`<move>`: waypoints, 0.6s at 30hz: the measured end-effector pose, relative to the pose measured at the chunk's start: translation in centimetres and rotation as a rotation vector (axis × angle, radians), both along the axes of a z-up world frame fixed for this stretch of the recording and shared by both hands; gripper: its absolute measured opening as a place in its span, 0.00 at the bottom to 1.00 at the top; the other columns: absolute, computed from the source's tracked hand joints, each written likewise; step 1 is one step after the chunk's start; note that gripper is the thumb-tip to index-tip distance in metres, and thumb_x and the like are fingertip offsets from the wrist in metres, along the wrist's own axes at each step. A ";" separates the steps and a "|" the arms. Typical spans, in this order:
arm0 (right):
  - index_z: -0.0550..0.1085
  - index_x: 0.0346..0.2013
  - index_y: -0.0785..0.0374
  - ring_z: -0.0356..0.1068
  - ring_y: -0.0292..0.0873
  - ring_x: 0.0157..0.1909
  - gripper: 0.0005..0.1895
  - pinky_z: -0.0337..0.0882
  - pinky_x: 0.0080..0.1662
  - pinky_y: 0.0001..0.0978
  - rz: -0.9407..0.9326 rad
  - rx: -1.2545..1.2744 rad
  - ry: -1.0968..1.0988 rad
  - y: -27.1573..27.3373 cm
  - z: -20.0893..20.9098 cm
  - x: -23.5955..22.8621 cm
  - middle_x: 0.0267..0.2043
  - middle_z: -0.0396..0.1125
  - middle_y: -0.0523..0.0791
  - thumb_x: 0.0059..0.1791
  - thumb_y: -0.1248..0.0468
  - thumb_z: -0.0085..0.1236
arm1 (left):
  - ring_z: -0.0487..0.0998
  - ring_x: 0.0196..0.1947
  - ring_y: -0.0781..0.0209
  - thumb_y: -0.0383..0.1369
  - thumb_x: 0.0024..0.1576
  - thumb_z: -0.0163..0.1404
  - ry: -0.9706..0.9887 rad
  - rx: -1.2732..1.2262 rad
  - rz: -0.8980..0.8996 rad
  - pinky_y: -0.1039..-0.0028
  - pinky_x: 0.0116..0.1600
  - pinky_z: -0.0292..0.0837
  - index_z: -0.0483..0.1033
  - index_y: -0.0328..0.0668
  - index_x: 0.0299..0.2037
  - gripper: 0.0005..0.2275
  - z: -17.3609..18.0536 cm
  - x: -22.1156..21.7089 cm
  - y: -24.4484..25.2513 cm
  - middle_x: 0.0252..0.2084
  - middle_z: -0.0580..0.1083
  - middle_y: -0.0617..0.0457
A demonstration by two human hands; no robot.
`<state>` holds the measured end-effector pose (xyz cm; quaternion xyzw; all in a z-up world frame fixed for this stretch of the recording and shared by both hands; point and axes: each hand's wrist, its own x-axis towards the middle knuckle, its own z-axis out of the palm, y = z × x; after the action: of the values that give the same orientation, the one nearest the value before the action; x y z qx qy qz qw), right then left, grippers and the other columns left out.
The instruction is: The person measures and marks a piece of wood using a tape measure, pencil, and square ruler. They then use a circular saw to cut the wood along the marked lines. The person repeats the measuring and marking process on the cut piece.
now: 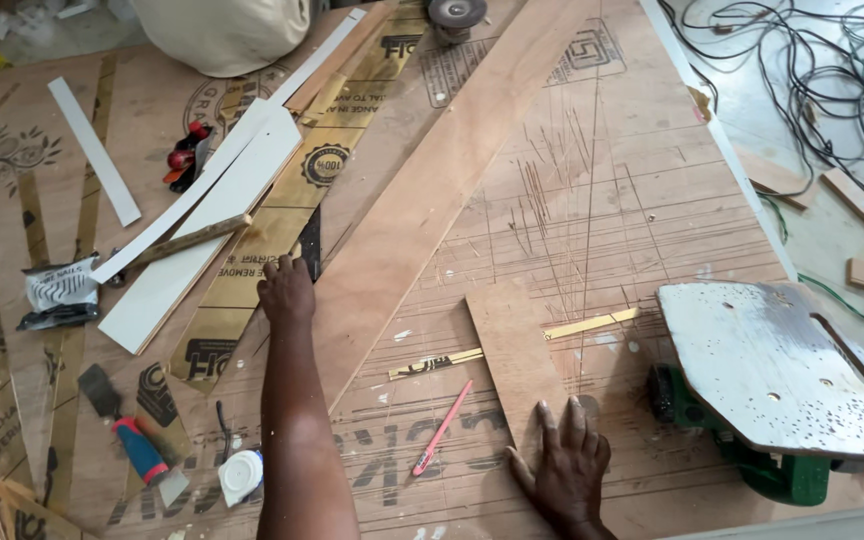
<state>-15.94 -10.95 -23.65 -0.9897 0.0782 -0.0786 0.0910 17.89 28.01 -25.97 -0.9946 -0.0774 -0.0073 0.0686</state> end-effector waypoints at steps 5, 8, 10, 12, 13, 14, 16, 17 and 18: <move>0.64 0.67 0.54 0.54 0.61 0.60 0.50 0.52 0.60 0.56 0.013 0.023 -0.020 0.0 0.9 0.0 0.69 0.51 0.63 0.38 0.32 0.57 | 0.67 0.64 0.48 0.35 0.63 0.43 -0.019 0.047 -0.076 0.54 0.59 0.69 0.76 0.54 0.53 0.12 2.5 -0.7 0.5 0.59 0.72 0.53; 0.64 0.66 0.54 0.54 0.60 0.61 0.48 0.52 0.61 0.55 0.010 0.056 -0.060 0.1 1.0 0.1 0.69 0.51 0.61 0.37 0.34 0.58 | 0.67 0.64 0.50 0.33 0.64 0.46 0.084 0.032 -0.111 0.54 0.60 0.69 0.73 0.54 0.57 0.13 4.4 -2.8 0.8 0.62 0.72 0.56; 0.64 0.65 0.54 0.53 0.61 0.62 0.46 0.52 0.62 0.56 0.007 0.074 -0.084 -0.1 0.8 0.0 0.69 0.50 0.60 0.37 0.36 0.59 | 0.63 0.66 0.49 0.40 0.55 0.55 0.174 0.014 -0.126 0.52 0.61 0.65 0.69 0.52 0.59 0.21 5.9 -4.0 1.1 0.63 0.70 0.55; 0.64 0.65 0.53 0.52 0.61 0.63 0.45 0.52 0.63 0.56 0.005 0.087 -0.087 -0.1 0.5 -0.4 0.70 0.50 0.60 0.38 0.38 0.60 | 0.63 0.67 0.48 0.41 0.54 0.59 0.228 -0.040 -0.141 0.52 0.64 0.63 0.68 0.51 0.60 0.24 6.5 -5.1 1.4 0.62 0.71 0.53; 0.64 0.66 0.52 0.52 0.60 0.63 0.46 0.52 0.63 0.56 -0.005 0.099 -0.041 -0.1 0.4 -0.4 0.70 0.49 0.59 0.38 0.38 0.61 | 0.65 0.66 0.48 0.40 0.57 0.57 0.228 -0.082 -0.149 0.52 0.65 0.64 0.69 0.50 0.60 0.21 6.8 -5.2 1.9 0.60 0.73 0.52; 0.64 0.67 0.51 0.52 0.59 0.63 0.46 0.52 0.63 0.56 -0.016 0.111 0.004 -0.2 0.5 -0.5 0.70 0.49 0.59 0.38 0.38 0.61 | 0.67 0.66 0.48 0.38 0.61 0.56 0.227 -0.123 -0.156 0.53 0.67 0.64 0.70 0.50 0.59 0.18 6.8 -5.2 2.2 0.59 0.76 0.51; 0.64 0.67 0.50 0.52 0.58 0.64 0.46 0.51 0.64 0.56 -0.033 0.124 0.003 -0.2 0.3 0.0 0.70 0.49 0.58 0.38 0.39 0.63 | 0.69 0.61 0.41 0.38 0.56 0.58 -0.026 -0.311 -0.279 0.52 0.59 0.67 0.66 0.40 0.62 0.25 6.8 -4.4 2.3 0.58 0.75 0.45; 0.64 0.66 0.51 0.51 0.59 0.65 0.45 0.51 0.64 0.56 -0.032 0.123 -0.027 -0.3 0.2 -0.3 0.70 0.49 0.57 0.38 0.40 0.63 | 0.70 0.58 0.38 0.38 0.53 0.59 -0.147 -0.408 -0.334 0.52 0.55 0.69 0.65 0.36 0.64 0.29 6.6 -4.7 2.3 0.58 0.75 0.42; 0.65 0.65 0.51 0.51 0.59 0.66 0.44 0.51 0.65 0.56 -0.031 0.123 -0.057 -0.3 0.0 -0.5 0.70 0.50 0.56 0.38 0.41 0.63 | 0.74 0.56 0.41 0.39 0.55 0.57 -0.140 -0.553 -0.300 0.55 0.55 0.72 0.67 0.37 0.60 0.25 6.3 -4.9 1.9 0.56 0.77 0.42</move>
<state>-16.41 -11.28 -23.68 -0.9783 0.0958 -0.1031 0.1524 12.99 29.87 -19.69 -0.9729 0.0666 -0.0642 -0.2118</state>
